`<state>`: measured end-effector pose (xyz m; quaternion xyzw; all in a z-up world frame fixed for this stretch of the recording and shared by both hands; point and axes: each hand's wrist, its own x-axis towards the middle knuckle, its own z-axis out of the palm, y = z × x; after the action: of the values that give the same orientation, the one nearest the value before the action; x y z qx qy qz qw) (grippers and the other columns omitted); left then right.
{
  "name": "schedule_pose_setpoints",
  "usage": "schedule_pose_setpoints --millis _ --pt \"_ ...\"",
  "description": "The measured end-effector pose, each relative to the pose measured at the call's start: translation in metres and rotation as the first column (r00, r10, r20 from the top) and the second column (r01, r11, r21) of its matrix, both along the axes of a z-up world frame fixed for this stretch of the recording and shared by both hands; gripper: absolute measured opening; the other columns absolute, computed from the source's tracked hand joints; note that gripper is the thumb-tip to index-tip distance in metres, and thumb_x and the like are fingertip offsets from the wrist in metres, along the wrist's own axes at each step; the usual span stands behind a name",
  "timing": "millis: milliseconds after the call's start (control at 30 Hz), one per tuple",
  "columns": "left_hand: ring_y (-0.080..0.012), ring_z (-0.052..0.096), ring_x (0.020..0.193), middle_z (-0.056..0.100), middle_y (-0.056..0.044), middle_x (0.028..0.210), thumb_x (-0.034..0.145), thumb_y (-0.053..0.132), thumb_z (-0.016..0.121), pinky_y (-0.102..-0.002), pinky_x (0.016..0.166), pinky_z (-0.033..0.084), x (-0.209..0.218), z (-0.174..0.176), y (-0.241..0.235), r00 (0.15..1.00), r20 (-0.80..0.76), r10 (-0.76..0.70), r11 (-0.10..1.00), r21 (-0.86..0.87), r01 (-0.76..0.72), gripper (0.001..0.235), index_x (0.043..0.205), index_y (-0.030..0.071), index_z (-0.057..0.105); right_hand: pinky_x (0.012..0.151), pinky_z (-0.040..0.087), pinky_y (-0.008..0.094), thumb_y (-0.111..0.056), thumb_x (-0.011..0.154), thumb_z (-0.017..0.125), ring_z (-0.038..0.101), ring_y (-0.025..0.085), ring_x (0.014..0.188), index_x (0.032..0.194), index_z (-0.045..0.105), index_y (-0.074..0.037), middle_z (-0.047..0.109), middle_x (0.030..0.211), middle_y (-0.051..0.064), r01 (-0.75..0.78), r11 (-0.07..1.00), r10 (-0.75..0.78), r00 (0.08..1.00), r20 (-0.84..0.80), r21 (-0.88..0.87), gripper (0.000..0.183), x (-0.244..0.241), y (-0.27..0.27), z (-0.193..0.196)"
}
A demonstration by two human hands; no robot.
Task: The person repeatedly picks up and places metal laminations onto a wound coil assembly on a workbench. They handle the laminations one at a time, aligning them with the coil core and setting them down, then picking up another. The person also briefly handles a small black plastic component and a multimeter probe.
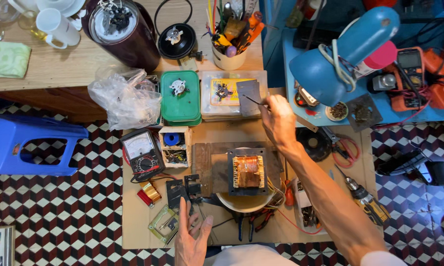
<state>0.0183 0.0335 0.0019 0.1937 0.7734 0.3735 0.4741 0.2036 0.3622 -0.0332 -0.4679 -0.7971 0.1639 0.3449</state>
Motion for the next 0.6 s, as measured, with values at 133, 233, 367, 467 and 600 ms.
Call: schedule_pose_setpoints --millis 133,233,367,467,600 --pt "-0.0303 0.054 0.135 0.034 -0.019 0.160 0.083 0.031 0.075 -0.042 0.105 0.051 0.001 0.001 0.008 0.997 -0.012 -0.082 0.994 0.074 0.082 0.104 0.164 0.013 0.011 0.086 0.048 0.042 -0.004 0.094 0.072 0.062 0.030 0.095 0.102 0.065 -0.005 0.065 0.098 0.011 0.113 0.971 -0.144 0.980 0.139 0.208 0.010 0.060 -0.027 0.029" --pt "-0.0305 0.054 0.134 0.036 -0.020 0.159 0.083 0.031 0.074 -0.042 0.103 0.053 0.005 -0.002 0.007 0.995 -0.016 -0.097 0.990 0.097 0.098 0.102 0.163 0.013 0.014 0.088 0.047 0.042 -0.003 0.090 0.074 0.061 0.031 0.097 0.099 0.065 -0.006 0.064 0.099 0.010 0.111 0.959 -0.177 0.953 0.246 0.262 0.013 0.087 -0.033 0.023" --pt "-0.0300 0.056 0.134 0.037 -0.019 0.159 0.082 0.033 0.075 -0.041 0.103 0.054 0.003 0.000 0.002 0.990 -0.047 -0.133 0.988 0.068 0.136 0.105 0.165 0.014 0.014 0.084 0.045 0.042 -0.004 0.087 0.075 0.060 0.030 0.095 0.096 0.066 -0.007 0.063 0.096 0.009 0.073 0.968 -0.156 0.925 0.346 0.242 0.014 0.094 -0.036 0.006" --pt "-0.0312 0.054 0.135 0.034 -0.020 0.160 0.083 0.034 0.074 -0.042 0.103 0.053 0.004 0.001 0.002 0.991 -0.047 -0.122 0.988 0.091 0.126 0.101 0.160 0.012 0.014 0.085 0.046 0.042 -0.004 0.088 0.075 0.060 0.029 0.095 0.097 0.066 -0.007 0.064 0.096 0.008 0.067 0.965 -0.158 0.920 0.359 0.253 0.012 0.097 -0.035 0.004" --pt "-0.0309 0.050 0.138 0.031 -0.019 0.161 0.083 0.037 0.074 -0.042 0.105 0.053 0.002 0.001 0.000 0.995 -0.006 -0.100 0.995 0.014 0.100 0.104 0.165 0.016 0.012 0.088 0.047 0.041 -0.004 0.090 0.074 0.061 0.029 0.097 0.099 0.070 -0.007 0.066 0.100 0.009 0.094 0.967 -0.176 0.919 0.352 0.238 0.010 0.089 -0.035 0.012"
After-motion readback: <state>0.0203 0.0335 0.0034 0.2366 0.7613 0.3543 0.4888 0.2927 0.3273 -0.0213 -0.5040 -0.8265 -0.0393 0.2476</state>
